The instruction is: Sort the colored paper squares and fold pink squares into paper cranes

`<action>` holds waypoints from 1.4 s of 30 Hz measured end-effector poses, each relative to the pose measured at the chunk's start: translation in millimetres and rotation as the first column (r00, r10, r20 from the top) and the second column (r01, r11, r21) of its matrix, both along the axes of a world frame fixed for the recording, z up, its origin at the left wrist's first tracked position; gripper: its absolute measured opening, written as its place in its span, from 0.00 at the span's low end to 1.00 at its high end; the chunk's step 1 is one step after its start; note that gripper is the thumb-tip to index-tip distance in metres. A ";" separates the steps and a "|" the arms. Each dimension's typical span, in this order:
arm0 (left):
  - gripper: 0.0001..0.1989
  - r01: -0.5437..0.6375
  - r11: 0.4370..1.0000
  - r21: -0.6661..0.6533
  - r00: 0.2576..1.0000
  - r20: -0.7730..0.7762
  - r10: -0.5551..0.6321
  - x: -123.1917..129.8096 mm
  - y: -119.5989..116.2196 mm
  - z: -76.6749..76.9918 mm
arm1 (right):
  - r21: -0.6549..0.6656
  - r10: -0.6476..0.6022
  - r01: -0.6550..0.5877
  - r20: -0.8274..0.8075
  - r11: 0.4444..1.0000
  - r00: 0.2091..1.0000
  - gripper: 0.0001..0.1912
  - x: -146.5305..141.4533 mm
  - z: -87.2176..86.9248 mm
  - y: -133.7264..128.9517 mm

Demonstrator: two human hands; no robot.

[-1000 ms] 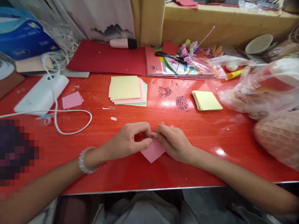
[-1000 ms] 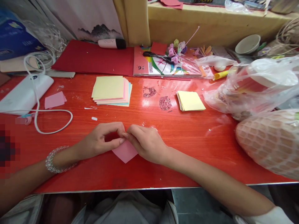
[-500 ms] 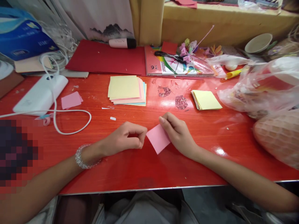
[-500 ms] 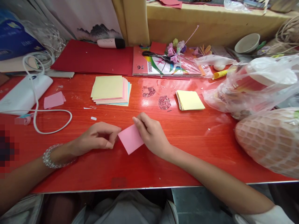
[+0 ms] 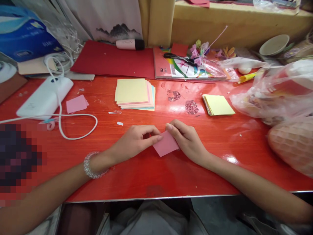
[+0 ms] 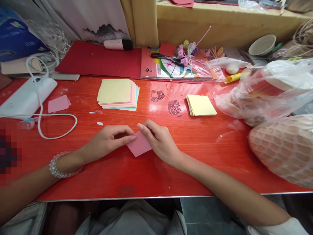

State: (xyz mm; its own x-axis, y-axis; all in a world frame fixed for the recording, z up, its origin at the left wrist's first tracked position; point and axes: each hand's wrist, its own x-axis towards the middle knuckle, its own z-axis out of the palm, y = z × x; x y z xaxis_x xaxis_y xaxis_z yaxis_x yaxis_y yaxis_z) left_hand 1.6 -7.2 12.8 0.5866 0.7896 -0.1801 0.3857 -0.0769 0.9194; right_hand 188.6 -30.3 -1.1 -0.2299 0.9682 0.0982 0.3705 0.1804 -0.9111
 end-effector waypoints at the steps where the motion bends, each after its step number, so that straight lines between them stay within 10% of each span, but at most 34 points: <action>1: 0.13 -0.043 0.999 -0.028 0.999 0.017 0.043 -0.5 0.2 0.1 | -0.017 0.000 0.000 -0.028 1.000 1.000 0.16 0.3 0.5 0.0; 10: 0.07 -0.326 0.938 -0.118 0.909 0.233 0.345 0.4 2.6 2.4 | -0.236 0.066 -0.136 -0.281 0.962 0.957 0.17 -0.2 3.5 -2.0; 22: 0.12 -0.283 0.955 -0.091 0.918 0.261 0.297 -3.1 3.8 -2.6 | -0.215 0.023 -0.120 -0.405 0.969 0.914 0.32 -1.7 2.2 -1.5; 33: 0.12 -0.249 0.968 0.037 0.964 0.105 0.244 -2.2 0.3 -2.1 | -0.234 0.090 -0.154 -0.265 0.960 0.960 0.10 0.7 -0.2 1.1; 42: 0.16 -0.189 0.979 0.080 0.978 -0.071 0.195 -2.7 2.9 -4.5 | -0.287 0.022 -0.105 -0.277 0.952 0.961 0.14 -0.5 2.1 3.2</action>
State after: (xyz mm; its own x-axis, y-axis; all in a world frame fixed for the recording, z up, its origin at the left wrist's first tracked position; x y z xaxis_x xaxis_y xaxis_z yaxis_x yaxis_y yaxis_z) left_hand -1.1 -4.3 8.3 0.4090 0.8988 -0.1577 0.4703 -0.0595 0.8805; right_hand 188.2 -27.0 1.1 -0.2975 0.9466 -0.1245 0.1022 -0.0981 -0.9899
